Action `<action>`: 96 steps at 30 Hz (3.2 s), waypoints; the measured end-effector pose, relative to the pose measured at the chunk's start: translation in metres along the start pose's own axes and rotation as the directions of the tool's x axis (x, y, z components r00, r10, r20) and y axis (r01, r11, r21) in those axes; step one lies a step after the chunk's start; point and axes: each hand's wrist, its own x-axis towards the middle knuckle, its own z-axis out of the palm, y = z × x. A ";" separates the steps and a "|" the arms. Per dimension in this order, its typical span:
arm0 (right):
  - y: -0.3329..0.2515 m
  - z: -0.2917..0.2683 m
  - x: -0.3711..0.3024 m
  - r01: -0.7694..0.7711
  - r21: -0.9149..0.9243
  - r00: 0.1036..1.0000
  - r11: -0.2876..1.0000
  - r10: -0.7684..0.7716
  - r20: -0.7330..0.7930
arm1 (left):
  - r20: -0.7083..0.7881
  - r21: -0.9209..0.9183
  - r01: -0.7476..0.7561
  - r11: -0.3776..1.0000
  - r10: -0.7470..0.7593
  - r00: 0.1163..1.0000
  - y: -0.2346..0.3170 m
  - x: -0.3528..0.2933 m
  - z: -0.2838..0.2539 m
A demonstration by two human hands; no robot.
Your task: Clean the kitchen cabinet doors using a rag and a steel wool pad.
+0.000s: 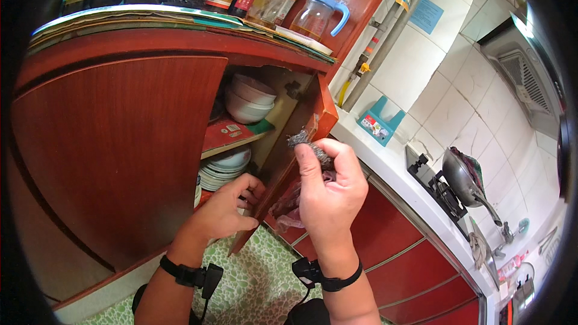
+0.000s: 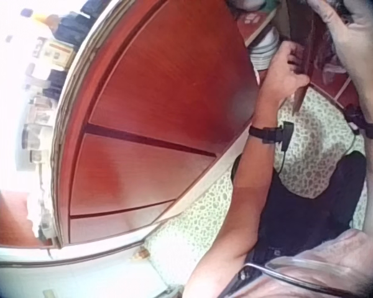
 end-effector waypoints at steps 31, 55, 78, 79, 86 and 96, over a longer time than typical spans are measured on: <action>0.005 -0.012 0.016 -0.006 0.274 0.995 0.962 0.033 -0.094 | 0.027 -0.038 0.003 0.999 -0.002 1.000 -0.004 0.001 -0.001; 0.006 0.008 -0.008 0.152 0.123 0.988 0.981 -0.146 -0.059 | -0.155 -0.137 -0.093 0.986 0.072 0.985 -0.007 0.004 -0.002; 0.044 0.055 -0.089 0.272 -0.268 0.962 0.924 -0.257 0.089 | -0.176 -0.307 -0.077 0.949 0.023 0.984 -0.005 -0.002 -0.029; 0.041 0.063 -0.111 0.226 -0.300 0.971 0.927 -0.192 0.139 | -0.173 -0.268 -0.062 0.961 0.015 0.985 -0.001 -0.006 -0.035; 0.102 0.080 -0.234 0.175 -0.215 0.942 0.961 -0.099 0.322 | -0.272 -0.168 -0.108 0.980 0.059 0.961 -0.011 0.005 -0.040; 0.042 0.075 -0.074 0.303 -0.155 0.946 0.940 -0.316 -0.068 | -0.270 -0.229 -0.121 0.966 0.056 0.961 -0.023 -0.010 -0.069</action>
